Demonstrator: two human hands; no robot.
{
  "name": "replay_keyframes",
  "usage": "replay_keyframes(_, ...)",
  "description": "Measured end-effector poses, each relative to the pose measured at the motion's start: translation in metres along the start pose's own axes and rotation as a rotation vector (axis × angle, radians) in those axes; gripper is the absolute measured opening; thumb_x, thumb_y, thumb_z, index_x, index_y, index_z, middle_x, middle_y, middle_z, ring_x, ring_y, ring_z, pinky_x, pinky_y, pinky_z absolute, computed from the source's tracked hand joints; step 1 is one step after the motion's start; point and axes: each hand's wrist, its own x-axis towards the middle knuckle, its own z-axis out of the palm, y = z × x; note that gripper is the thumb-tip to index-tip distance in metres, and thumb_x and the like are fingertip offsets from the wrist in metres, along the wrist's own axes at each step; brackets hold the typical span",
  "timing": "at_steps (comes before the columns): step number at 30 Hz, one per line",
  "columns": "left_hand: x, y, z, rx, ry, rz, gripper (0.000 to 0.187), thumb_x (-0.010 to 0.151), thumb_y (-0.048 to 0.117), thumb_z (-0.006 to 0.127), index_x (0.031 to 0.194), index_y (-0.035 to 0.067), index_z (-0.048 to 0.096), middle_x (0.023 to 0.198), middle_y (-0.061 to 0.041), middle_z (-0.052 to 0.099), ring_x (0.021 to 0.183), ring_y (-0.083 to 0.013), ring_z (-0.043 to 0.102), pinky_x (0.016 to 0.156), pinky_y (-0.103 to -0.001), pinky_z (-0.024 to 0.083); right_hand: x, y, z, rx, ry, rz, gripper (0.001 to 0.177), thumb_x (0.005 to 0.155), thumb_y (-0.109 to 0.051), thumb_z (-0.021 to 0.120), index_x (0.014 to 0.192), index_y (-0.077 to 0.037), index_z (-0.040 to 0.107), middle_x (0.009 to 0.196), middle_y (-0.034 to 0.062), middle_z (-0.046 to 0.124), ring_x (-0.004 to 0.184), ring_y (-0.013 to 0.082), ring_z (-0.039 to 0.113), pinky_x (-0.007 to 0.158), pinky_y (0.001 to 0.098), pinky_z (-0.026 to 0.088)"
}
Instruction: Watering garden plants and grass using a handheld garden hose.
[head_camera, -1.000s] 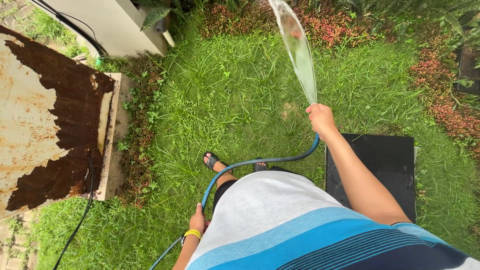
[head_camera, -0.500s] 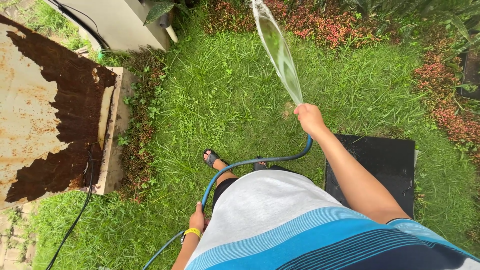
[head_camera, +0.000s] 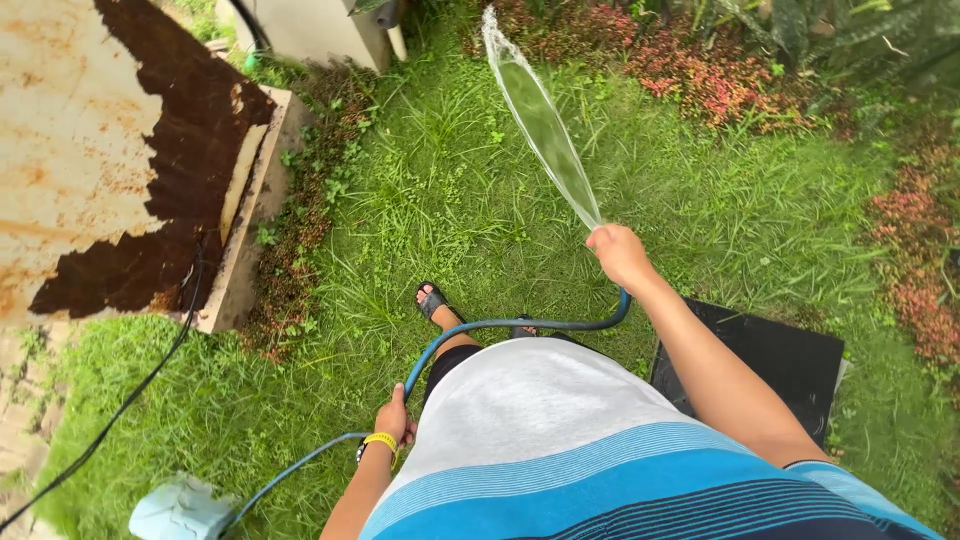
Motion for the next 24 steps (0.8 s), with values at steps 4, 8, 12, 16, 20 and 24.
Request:
replay_keyframes(4, 0.051, -0.032, 0.007, 0.018, -0.013, 0.063, 0.073, 0.096, 0.073, 0.028, 0.095, 0.006, 0.056, 0.065, -0.017, 0.069, 0.045, -0.0302, 0.068, 0.042, -0.041, 0.058, 0.02, 0.027, 0.009, 0.075, 0.047, -0.169, 0.037, 0.098, -0.027, 0.045, 0.102, -0.007, 0.076, 0.082, 0.0115, 0.068, 0.084, 0.0285, 0.065, 0.08, 0.0431, 0.051)
replay_keyframes(8, 0.063, -0.042, 0.013, 0.05, -0.009, 0.06, 0.075, 0.094, 0.076, 0.026, 0.094, 0.008, 0.057, 0.065, -0.015, 0.071, 0.047, -0.0294, 0.07, 0.045, -0.042, 0.06, 0.035, 0.025, 0.013, 0.018, 0.007, -0.188, 0.038, 0.097, -0.028, 0.045, 0.102, -0.007, 0.076, 0.083, 0.0142, 0.07, 0.084, 0.0303, 0.065, 0.078, 0.043, 0.051)
replay_keyframes(12, 0.039, -0.032, 0.011, 0.102, -0.017, 0.07, 0.077, 0.094, 0.077, 0.023, 0.094, 0.009, 0.06, 0.071, -0.014, 0.075, 0.057, -0.029, 0.075, 0.062, -0.043, 0.063, 0.048, 0.017, 0.021, 0.007, -0.027, -0.211, 0.037, 0.097, -0.028, 0.046, 0.102, -0.006, 0.075, 0.075, 0.0113, 0.067, 0.07, 0.0238, 0.062, 0.065, 0.038, 0.051)
replay_keyframes(16, 0.008, -0.022, 0.008, 0.055, 0.022, 0.059, 0.077, 0.095, 0.075, 0.023, 0.091, 0.008, 0.061, 0.069, -0.014, 0.074, 0.059, -0.0286, 0.076, 0.069, -0.044, 0.063, 0.049, -0.007, 0.023, -0.022, -0.08, -0.219, 0.037, 0.098, -0.027, 0.045, 0.103, -0.006, 0.075, 0.072, 0.0074, 0.065, 0.064, 0.0198, 0.059, 0.061, 0.0343, 0.049)
replay_keyframes(20, 0.008, -0.028, 0.007, 0.083, 0.032, 0.042, 0.084, 0.095, 0.075, 0.019, 0.092, 0.006, 0.066, 0.074, -0.014, 0.075, 0.081, -0.0296, 0.078, 0.09, -0.044, 0.057, 0.059, -0.032, 0.03, -0.033, -0.117, -0.245, 0.036, 0.097, -0.025, 0.045, 0.103, -0.003, 0.074, 0.07, 0.0093, 0.063, 0.059, 0.0193, 0.055, 0.055, 0.0331, 0.046)
replay_keyframes(24, 0.017, -0.03, 0.002, 0.026, 0.04, 0.027, 0.087, 0.096, 0.075, 0.021, 0.099, 0.004, 0.069, 0.08, -0.015, 0.077, 0.092, -0.0303, 0.077, 0.096, -0.044, 0.054, 0.077, -0.057, 0.041, -0.045, -0.141, -0.261, 0.035, 0.097, -0.026, 0.046, 0.103, -0.004, 0.073, 0.07, 0.0084, 0.062, 0.056, 0.0168, 0.054, 0.051, 0.0317, 0.045)
